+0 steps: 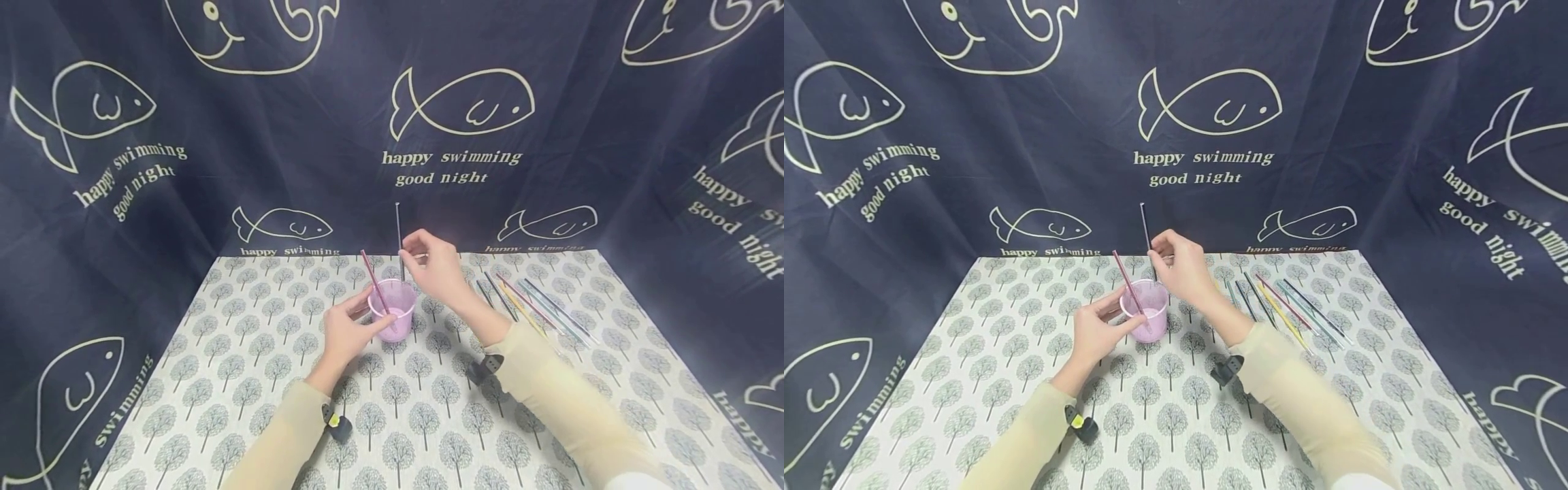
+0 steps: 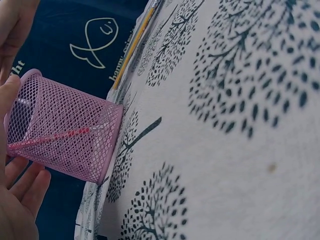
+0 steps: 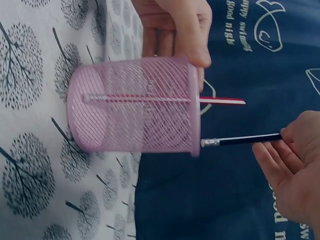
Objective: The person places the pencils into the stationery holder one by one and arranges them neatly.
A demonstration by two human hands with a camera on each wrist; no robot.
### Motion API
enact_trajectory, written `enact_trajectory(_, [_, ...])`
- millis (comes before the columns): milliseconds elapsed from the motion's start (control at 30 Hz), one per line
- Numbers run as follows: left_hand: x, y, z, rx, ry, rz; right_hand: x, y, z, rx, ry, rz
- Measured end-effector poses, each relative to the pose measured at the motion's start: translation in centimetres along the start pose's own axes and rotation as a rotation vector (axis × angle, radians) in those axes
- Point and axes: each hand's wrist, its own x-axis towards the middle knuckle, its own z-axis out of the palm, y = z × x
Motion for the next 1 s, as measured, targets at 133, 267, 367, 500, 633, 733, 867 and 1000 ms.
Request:
enact_trajectory(133, [0.1, -0.1, 0.1, 0.013, -0.005, 0.017, -0.2, 0.2, 1.2, -0.053, -0.060, -0.002])
enact_trajectory(267, [0.2, -0.3, 0.2, 0.016, -0.008, 0.041, -0.5, 0.5, 2.4, -0.108, -0.148, 0.015])
enact_trajectory(367, [0.2, -0.3, 0.2, 0.003, -0.010, 0.042, -0.6, 0.7, 3.2, -0.178, -0.209, 0.046])
enact_trajectory(500, [0.2, -0.3, 0.1, -0.011, -0.014, 0.038, -0.8, 0.6, 3.9, -0.296, -0.276, 0.067])
enact_trajectory(633, [0.1, -0.3, 0.0, -0.017, -0.011, 0.041, -0.9, 0.3, 4.4, -0.353, -0.328, 0.060])
enact_trajectory(733, [0.1, -0.3, 0.0, -0.012, -0.009, 0.059, -1.0, 0.2, 4.6, -0.391, -0.335, 0.050])
enact_trajectory(867, [0.1, -0.3, 0.1, 0.016, -0.007, 0.077, -1.2, 0.0, 4.7, -0.447, -0.338, 0.035])
enact_trajectory(1000, [0.1, -0.2, -0.1, -0.008, -0.008, 0.059, -1.2, 0.0, 4.8, -0.449, -0.356, 0.026])
